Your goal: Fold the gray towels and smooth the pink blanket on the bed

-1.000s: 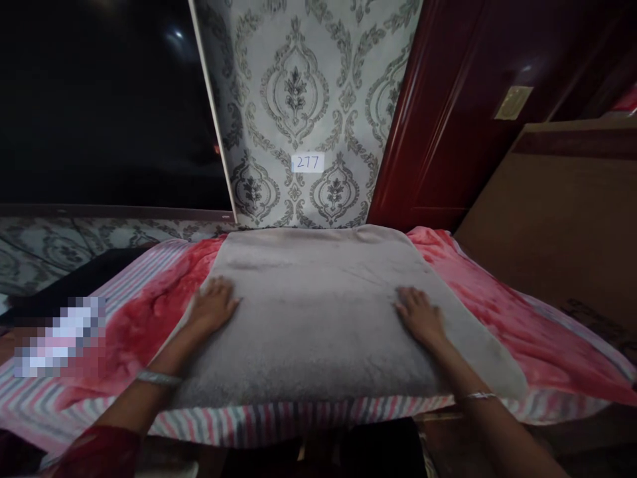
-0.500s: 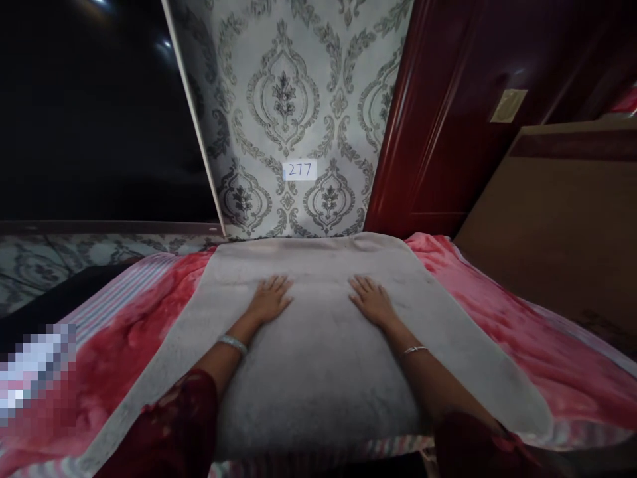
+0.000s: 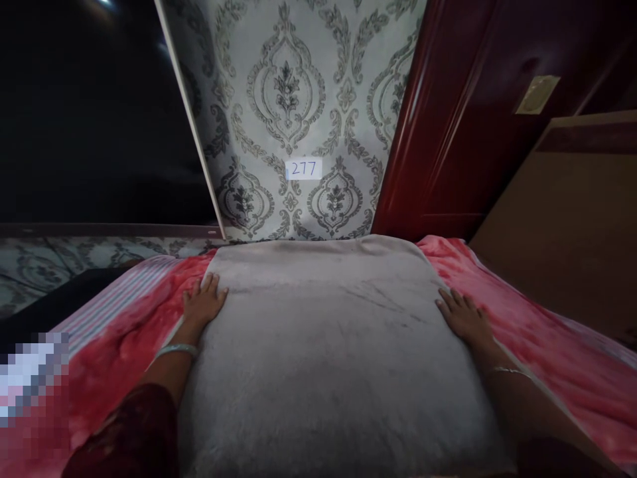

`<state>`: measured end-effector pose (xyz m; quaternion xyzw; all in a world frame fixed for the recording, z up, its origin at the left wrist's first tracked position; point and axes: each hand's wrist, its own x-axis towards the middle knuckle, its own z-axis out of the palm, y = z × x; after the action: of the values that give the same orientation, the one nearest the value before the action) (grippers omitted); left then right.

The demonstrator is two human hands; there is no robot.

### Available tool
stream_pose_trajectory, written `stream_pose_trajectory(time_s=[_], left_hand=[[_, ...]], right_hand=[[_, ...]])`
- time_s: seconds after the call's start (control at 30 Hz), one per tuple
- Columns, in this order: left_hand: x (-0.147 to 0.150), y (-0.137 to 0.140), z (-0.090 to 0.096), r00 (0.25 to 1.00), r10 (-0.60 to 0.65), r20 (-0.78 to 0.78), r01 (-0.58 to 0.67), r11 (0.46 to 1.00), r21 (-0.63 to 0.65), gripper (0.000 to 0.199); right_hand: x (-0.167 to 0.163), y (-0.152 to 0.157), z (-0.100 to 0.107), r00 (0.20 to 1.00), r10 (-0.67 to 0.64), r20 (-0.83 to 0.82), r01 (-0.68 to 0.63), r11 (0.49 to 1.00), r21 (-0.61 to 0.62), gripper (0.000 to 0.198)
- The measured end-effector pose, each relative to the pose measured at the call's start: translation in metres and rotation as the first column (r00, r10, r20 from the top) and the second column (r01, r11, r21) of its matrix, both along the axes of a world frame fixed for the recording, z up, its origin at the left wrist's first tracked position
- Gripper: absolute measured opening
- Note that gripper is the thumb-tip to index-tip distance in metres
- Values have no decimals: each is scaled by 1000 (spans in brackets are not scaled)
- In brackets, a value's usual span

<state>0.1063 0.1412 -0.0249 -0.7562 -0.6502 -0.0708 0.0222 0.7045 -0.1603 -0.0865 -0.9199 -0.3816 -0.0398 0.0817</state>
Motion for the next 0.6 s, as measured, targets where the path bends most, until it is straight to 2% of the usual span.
stream_pose_trajectory(time_s=[0.13,0.23,0.33,0.4,0.47,0.53,0.57,0.6], left_hand=[[-3,7,5,1000,-14,1,14,996,-91,71],[-1,7,16,1000,-21,-10,19,988,-153,73],[15,-16,21,999,-27,-38,23,995,-96,71],[31,-50,15,990,-133,-57,130,990,-55,68],[43,-93,2,928,-368,-54,361,927,-104,65],[46,-139,-14,800,-600,-33,592,797,-120,65],[43,-159,-20,741,-671,-18,665,738,-114,64],[38,-175,-25,706,-708,-5,703,703,-110,62]], right_hand=[[-5,0,10,997,-39,-73,35,998,-58,63],[-24,5,23,992,-69,-107,60,995,-85,64],[-64,8,28,996,24,-85,-29,998,-60,63],[-103,6,24,983,166,-79,-170,984,-57,62],[-145,0,16,932,355,-68,-359,931,-64,60],[-180,-12,8,855,518,-32,-519,852,-65,59],[-192,-19,5,823,568,-16,-568,820,-69,58],[-200,-27,2,806,591,-7,-590,804,-74,58]])
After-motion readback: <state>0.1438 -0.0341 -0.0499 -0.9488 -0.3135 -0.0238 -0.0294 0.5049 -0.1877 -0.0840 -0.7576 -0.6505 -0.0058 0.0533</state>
